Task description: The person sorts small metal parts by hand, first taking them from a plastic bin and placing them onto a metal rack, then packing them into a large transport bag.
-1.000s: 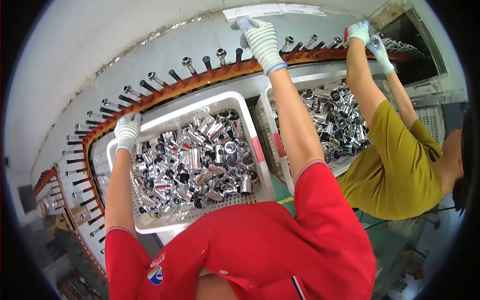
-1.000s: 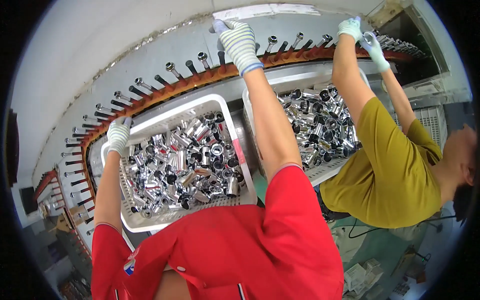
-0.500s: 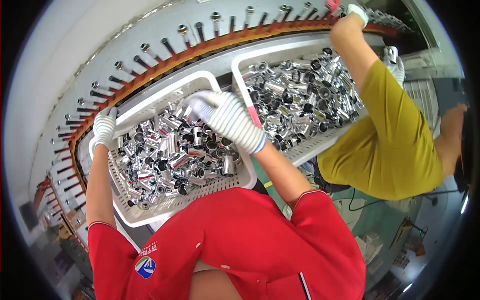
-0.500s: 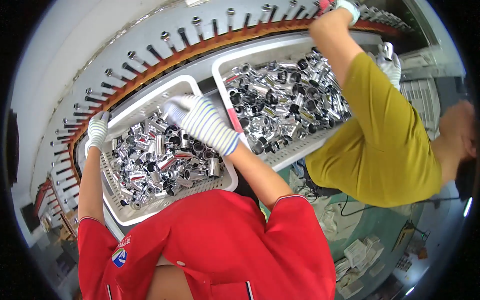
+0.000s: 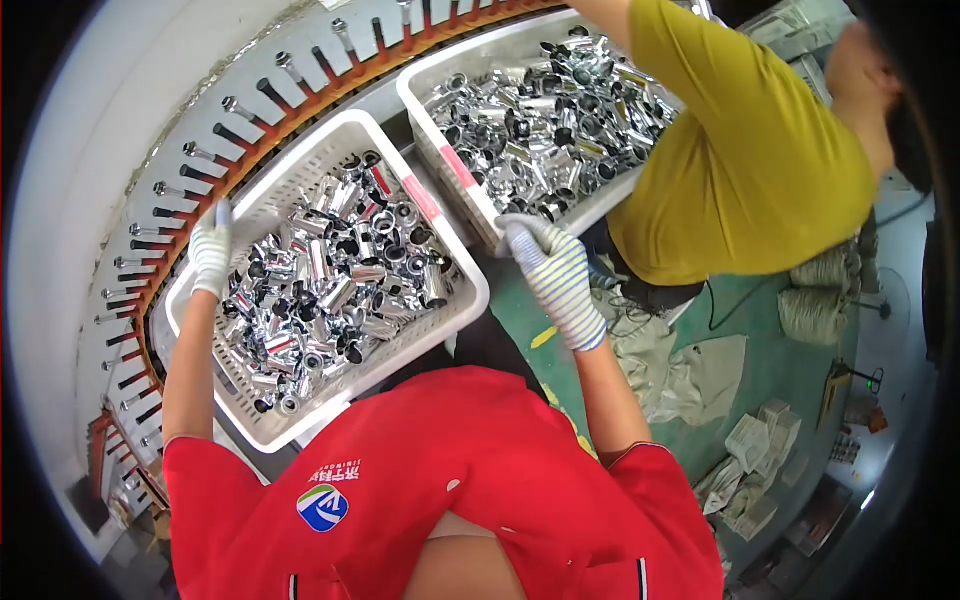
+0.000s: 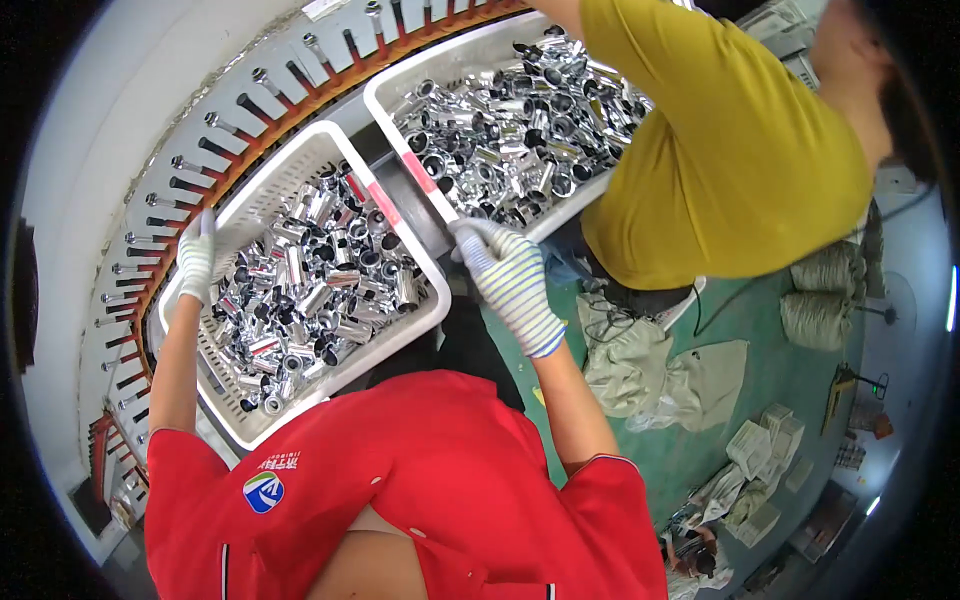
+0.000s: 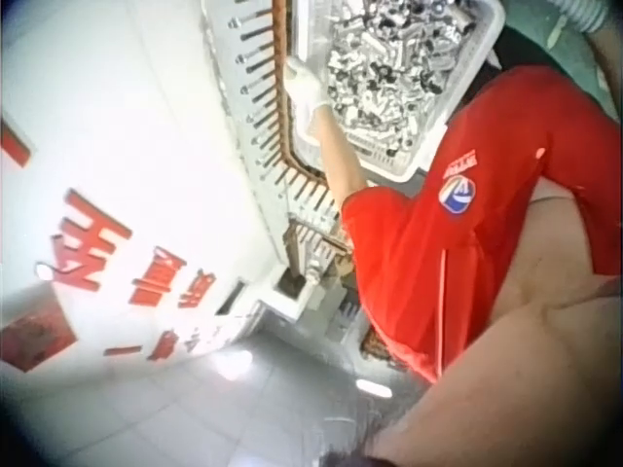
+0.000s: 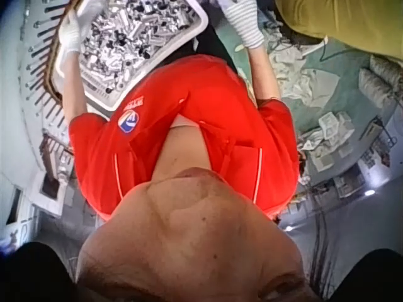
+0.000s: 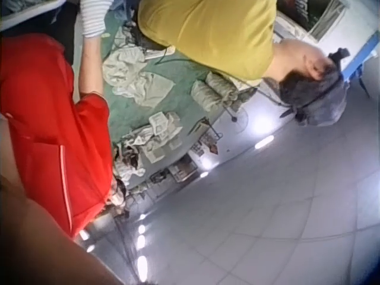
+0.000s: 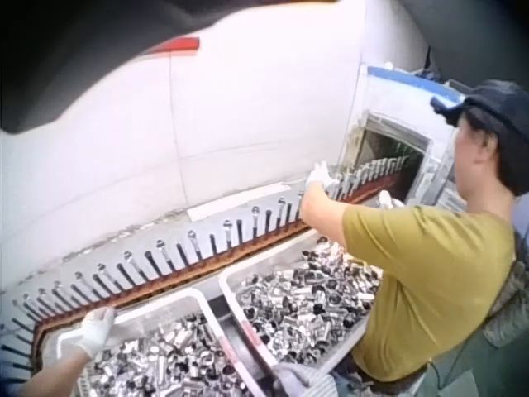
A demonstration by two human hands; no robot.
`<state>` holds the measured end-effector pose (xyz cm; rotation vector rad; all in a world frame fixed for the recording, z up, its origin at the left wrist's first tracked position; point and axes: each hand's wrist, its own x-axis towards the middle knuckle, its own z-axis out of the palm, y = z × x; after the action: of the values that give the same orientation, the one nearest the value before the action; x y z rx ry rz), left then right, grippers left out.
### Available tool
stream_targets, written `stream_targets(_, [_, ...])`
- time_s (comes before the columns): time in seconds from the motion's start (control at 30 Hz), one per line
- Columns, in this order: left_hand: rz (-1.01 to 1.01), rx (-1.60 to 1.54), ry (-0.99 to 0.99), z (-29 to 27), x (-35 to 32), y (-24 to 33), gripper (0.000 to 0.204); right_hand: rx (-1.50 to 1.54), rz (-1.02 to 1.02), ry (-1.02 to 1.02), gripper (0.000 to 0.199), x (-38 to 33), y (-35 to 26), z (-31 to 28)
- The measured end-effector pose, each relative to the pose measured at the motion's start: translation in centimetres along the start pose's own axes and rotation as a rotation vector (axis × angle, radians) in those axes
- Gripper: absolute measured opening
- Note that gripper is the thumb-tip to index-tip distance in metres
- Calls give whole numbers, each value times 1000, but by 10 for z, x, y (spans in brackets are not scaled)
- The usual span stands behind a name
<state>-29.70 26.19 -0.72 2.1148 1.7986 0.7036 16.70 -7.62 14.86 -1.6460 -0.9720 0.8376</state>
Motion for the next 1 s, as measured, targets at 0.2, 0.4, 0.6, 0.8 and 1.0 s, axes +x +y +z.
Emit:
stream_targets(0.2, [155,221,24,2,-1,77,61,-133,-147,211,24,-5,10,1])
stream_targets(0.4, [157,498,-311,-5,29,123,56,-270,-428,30,32,39,-9,45])
stream_targets(0.6, [482,667,-419,24,34,93,80,-148,-507,-8,60,161,-78,42])
stream_targets(0.8, [450,408,-330,30,39,101,59,158,-538,167,55,343,-86,27])
stream_targets(1.0, [97,185,-149,26,21,109,38,167,-536,509,43,443,-83,-32])
